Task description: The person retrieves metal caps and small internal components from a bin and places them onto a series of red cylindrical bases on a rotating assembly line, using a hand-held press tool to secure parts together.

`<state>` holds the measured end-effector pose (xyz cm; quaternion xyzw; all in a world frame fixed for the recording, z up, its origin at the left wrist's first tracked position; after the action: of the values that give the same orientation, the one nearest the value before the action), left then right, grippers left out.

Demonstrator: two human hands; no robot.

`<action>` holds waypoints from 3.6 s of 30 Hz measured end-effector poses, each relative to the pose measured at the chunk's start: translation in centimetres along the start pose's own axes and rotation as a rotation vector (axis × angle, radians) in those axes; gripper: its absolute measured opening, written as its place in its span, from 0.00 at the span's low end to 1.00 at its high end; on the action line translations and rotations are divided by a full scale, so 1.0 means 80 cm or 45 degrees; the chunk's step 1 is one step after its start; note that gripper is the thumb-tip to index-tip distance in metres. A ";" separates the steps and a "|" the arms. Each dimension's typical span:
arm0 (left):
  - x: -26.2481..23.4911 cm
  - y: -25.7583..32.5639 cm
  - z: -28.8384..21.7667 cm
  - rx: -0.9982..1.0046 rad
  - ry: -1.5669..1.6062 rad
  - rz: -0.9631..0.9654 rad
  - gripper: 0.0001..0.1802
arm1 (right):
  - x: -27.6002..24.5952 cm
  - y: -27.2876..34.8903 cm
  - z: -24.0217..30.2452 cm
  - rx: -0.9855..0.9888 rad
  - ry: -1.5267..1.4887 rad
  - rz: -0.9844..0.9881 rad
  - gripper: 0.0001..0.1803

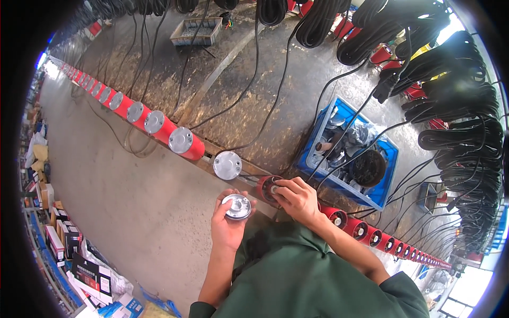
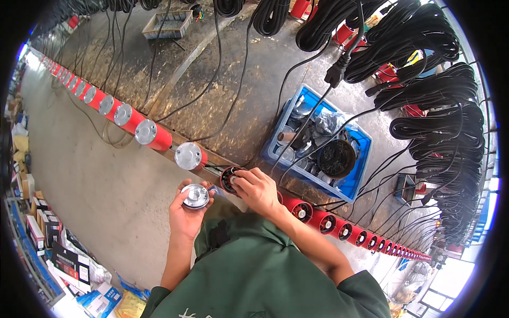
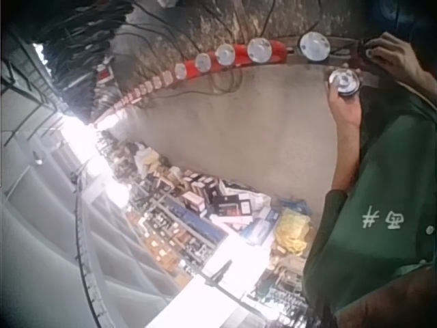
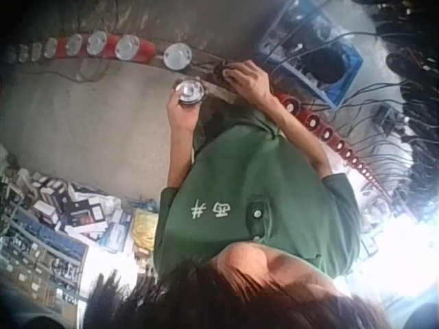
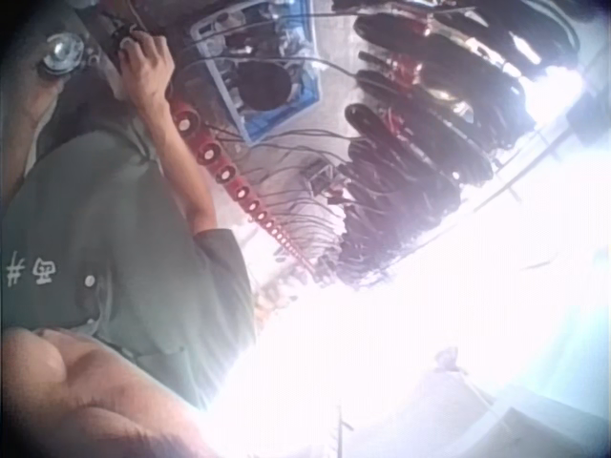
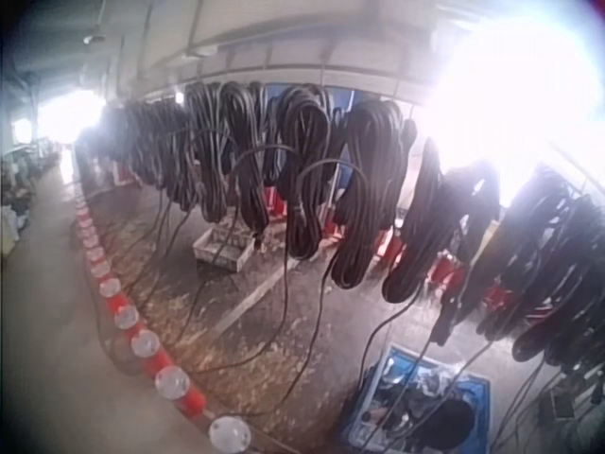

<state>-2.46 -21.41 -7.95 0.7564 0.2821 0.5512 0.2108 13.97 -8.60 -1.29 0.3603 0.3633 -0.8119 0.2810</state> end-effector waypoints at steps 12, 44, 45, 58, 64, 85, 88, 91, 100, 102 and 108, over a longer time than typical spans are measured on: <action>-0.004 -0.001 0.006 -0.019 0.018 -0.029 0.15 | -0.001 -0.016 -0.003 0.149 -0.080 0.017 0.15; -0.034 0.010 0.013 0.012 0.083 -0.100 0.16 | 0.006 -0.033 -0.029 0.076 0.256 0.095 0.07; -0.033 0.010 0.013 0.016 0.048 -0.102 0.16 | 0.010 -0.031 -0.031 0.054 0.261 0.107 0.07; -0.026 0.006 0.008 0.019 0.029 -0.107 0.17 | -0.003 -0.006 0.011 -0.125 0.110 0.128 0.10; -0.018 -0.001 0.009 -0.012 0.063 -0.064 0.17 | -0.004 -0.009 0.005 -0.131 0.061 0.137 0.13; 0.016 0.003 0.012 -0.013 -0.063 0.049 0.18 | -0.007 -0.019 -0.005 -0.021 -0.102 0.165 0.25; 0.025 0.007 0.014 -0.009 -0.064 0.119 0.17 | -0.025 -0.021 0.007 0.020 -0.139 0.087 0.25; 0.032 0.009 0.022 -0.072 -0.056 0.130 0.18 | -0.041 -0.018 0.029 -0.020 -0.206 0.073 0.25; 0.033 0.026 0.076 -0.492 -0.281 0.312 0.27 | -0.051 0.018 0.030 0.100 -0.423 0.072 0.21; 0.028 0.016 0.066 -0.271 -0.664 0.246 0.24 | -0.049 0.030 -0.003 0.597 -0.537 0.065 0.19; 0.091 -0.005 0.010 0.824 -1.787 0.260 0.50 | -0.027 0.024 -0.064 1.044 -0.756 0.272 0.20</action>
<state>-0.04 -16.31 -3.27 0.9743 0.1586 -0.1496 0.0570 18.57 -5.27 -2.76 0.2300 -0.1188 -0.9217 0.2890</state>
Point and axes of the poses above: each hand's wrist, its own y-axis away from the middle knuckle, its own x-axis out of the palm, z = x × y, the point moved 8 cm from there along -y, towards the middle knuckle, and after that the axes turned 3 degrees about -x, right-handed, at the moved point
